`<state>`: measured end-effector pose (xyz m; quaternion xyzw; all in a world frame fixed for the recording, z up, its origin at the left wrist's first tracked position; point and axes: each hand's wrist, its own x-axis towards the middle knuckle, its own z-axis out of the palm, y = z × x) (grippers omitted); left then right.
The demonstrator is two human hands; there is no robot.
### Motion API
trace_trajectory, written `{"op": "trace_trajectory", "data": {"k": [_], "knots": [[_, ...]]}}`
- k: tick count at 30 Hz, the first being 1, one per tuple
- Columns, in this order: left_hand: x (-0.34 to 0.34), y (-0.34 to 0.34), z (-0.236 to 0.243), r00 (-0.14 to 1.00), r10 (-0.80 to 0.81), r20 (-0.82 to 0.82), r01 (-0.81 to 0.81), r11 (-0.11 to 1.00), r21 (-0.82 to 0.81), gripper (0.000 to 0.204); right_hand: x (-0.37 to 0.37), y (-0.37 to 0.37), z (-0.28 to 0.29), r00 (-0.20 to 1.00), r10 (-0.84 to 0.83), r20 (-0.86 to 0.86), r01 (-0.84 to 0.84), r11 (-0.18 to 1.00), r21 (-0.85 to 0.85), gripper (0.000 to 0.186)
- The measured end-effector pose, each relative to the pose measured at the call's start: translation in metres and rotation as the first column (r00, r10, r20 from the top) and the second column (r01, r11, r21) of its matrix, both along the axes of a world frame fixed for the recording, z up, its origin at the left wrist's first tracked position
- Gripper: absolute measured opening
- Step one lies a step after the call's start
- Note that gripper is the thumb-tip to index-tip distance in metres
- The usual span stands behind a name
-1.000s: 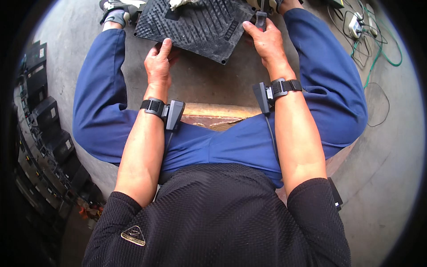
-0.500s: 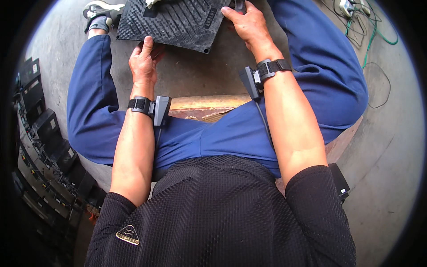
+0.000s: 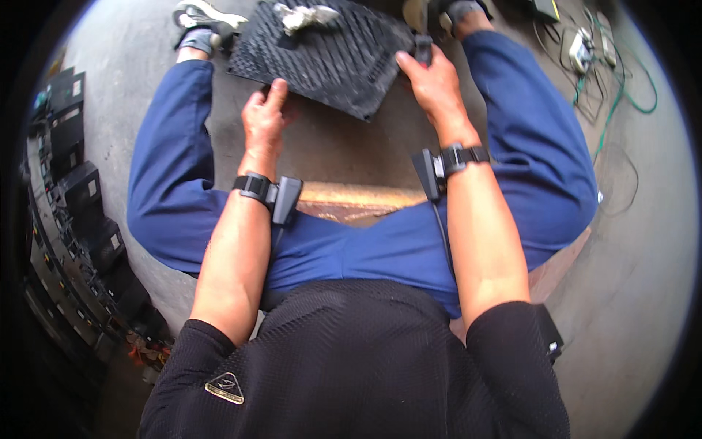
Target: The person is using a screwdriver to open a piece of equipment on the floor.
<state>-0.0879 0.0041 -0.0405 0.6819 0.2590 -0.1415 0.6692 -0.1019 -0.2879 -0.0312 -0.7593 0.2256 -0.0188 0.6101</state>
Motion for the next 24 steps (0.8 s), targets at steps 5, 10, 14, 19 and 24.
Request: {"op": "trace_trajectory", "data": {"k": [5,10,14,19,24], "knots": [[-0.001,-0.004,0.029,0.933,-0.027,0.359,-0.154,0.871,0.466,0.034,-0.001,0.011,0.034,0.991,-0.029,-0.128,0.017,0.996,-0.093,0.040],[0.000,-0.027,0.179,0.320,-0.366,0.874,0.194,0.928,0.318,0.025,0.006,0.015,0.074,0.934,0.347,-0.083,-0.355,0.923,-0.144,0.035],[-0.018,-0.024,0.261,0.170,-0.145,0.975,0.396,0.916,0.066,0.030,0.023,0.056,0.112,0.781,0.571,-0.252,-0.615,0.774,-0.152,0.040],[-0.010,-0.020,0.265,0.266,0.168,0.949,0.390,0.882,-0.265,0.021,0.040,0.079,0.126,0.697,0.674,-0.245,-0.717,0.639,-0.279,0.041],[0.011,0.006,0.249,0.061,0.344,0.937,0.170,0.921,-0.349,0.021,0.074,0.105,0.152,0.618,0.695,-0.367,-0.785,0.531,-0.318,0.041]]}}
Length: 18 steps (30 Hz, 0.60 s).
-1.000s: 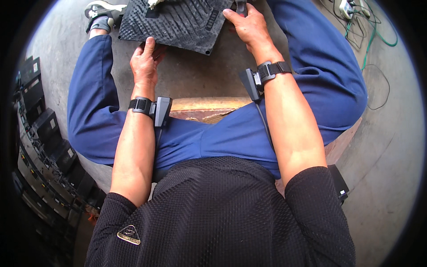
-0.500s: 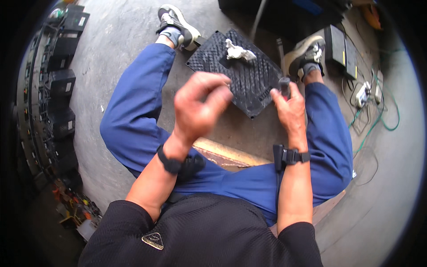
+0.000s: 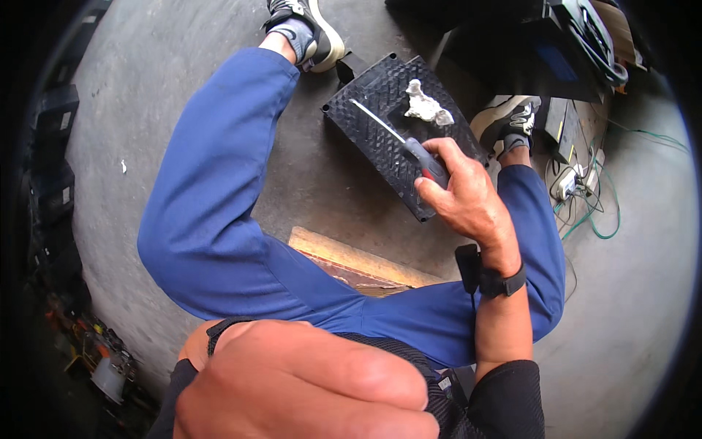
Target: The person is using a screwdriver to open a piece of equipment on the floor.
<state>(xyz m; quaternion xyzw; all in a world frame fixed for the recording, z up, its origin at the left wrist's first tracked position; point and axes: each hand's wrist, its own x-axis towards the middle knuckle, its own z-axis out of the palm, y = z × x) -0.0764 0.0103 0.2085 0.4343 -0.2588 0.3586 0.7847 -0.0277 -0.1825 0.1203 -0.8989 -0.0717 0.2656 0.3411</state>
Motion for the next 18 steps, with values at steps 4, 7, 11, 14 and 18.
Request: {"op": "trace_trajectory", "data": {"k": [4,7,11,14,18], "knots": [[-0.019,0.052,0.014,0.878,-0.230,-0.420,0.332,0.924,0.188,0.019,0.026,0.016,0.017,0.982,0.134,0.131,-0.136,0.991,0.002,0.039],[-0.013,0.039,-0.027,0.956,-0.106,-0.274,0.198,0.922,0.334,0.027,0.040,0.036,0.041,0.967,0.236,0.099,-0.228,0.970,-0.080,0.036],[-0.015,0.023,-0.067,0.920,-0.140,-0.365,0.295,0.861,0.413,0.041,0.051,0.049,0.048,0.884,0.403,0.237,-0.371,0.913,-0.168,0.030],[-0.016,0.020,-0.076,0.908,-0.136,-0.395,0.314,0.847,0.430,0.045,0.060,0.071,0.066,0.802,0.543,0.249,-0.445,0.821,-0.357,0.027],[-0.016,0.023,-0.078,0.909,-0.133,-0.395,0.299,0.867,0.397,0.051,0.071,0.104,0.071,0.622,0.720,0.309,-0.542,0.680,-0.494,0.010]]}}
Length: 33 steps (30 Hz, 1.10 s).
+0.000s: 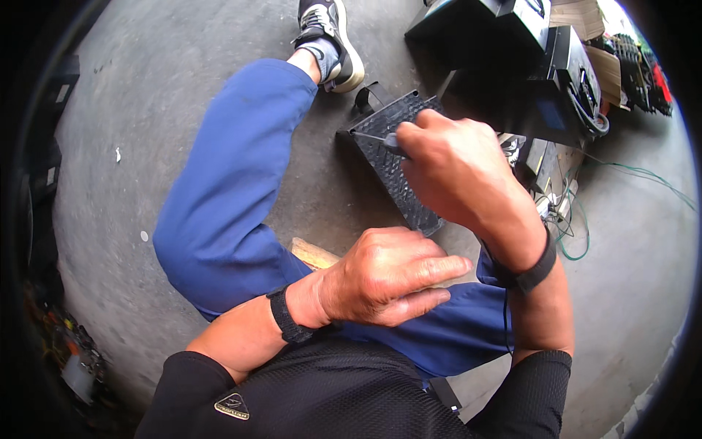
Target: The person is using a screwdriver to open a piece of equipment on the floor.
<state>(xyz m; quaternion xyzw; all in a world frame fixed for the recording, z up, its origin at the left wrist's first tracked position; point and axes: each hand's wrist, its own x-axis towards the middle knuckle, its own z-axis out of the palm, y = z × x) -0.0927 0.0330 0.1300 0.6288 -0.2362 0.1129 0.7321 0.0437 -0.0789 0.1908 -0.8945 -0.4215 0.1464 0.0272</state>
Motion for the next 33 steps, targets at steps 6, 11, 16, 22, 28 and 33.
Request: {"op": "trace_trajectory", "data": {"k": [6,11,16,22,28,33], "knots": [[0.001,0.009,-0.005,0.995,0.077,-0.065,-0.083,0.993,-0.084,0.043,0.006,0.047,-0.033,0.973,0.175,0.151,-0.161,0.982,-0.101,0.009],[0.009,0.024,-0.001,0.977,0.194,-0.092,-0.206,0.968,-0.141,0.032,0.012,0.065,-0.055,0.978,0.175,0.115,-0.145,0.963,-0.227,0.008],[0.010,0.033,-0.005,0.959,0.233,-0.160,-0.253,0.960,-0.121,0.030,0.013,0.062,-0.056,0.973,0.208,0.101,-0.192,0.971,-0.144,0.008],[0.009,0.027,-0.007,0.949,0.205,-0.238,-0.235,0.966,-0.106,0.028,0.021,0.054,-0.058,0.996,0.054,0.073,-0.040,0.983,-0.180,0.010],[0.008,0.022,-0.011,0.881,0.200,-0.429,-0.277,0.953,-0.126,0.026,0.012,0.047,-0.060,0.999,-0.023,0.047,0.031,0.987,-0.159,0.013],[0.010,0.021,-0.019,0.828,0.126,-0.546,-0.323,0.903,-0.282,0.023,0.015,0.026,-0.054,0.977,-0.192,-0.096,0.203,0.972,0.116,0.029]]}}
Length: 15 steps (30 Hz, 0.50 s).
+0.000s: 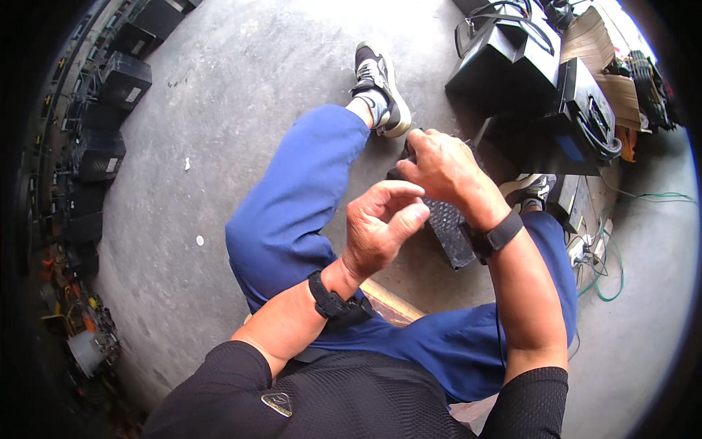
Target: The person is using a screwdriver to open a piece of equipment on the floor.
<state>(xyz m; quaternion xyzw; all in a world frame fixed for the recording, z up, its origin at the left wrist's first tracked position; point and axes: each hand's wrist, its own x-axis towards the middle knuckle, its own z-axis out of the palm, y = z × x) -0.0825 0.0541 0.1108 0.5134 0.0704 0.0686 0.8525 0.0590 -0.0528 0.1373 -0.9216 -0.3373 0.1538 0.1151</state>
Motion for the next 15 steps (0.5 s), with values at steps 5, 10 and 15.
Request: {"op": "trace_trajectory", "data": {"k": [5,10,15], "knots": [[0.004,-0.003,-0.004,0.999,0.027,-0.041,-0.031,0.996,-0.083,0.018,-0.011,-0.009,-0.007,0.984,0.078,0.161,-0.091,0.993,0.075,0.038],[0.004,-0.004,0.000,0.997,0.036,-0.075,-0.037,0.999,-0.012,0.019,0.001,-0.001,-0.002,0.989,0.151,-0.004,-0.151,0.988,0.036,0.031],[0.008,-0.005,-0.016,0.990,0.116,-0.087,-0.111,0.992,0.058,0.019,-0.003,-0.006,-0.001,0.978,0.209,0.008,-0.210,0.977,0.033,0.034]]}}
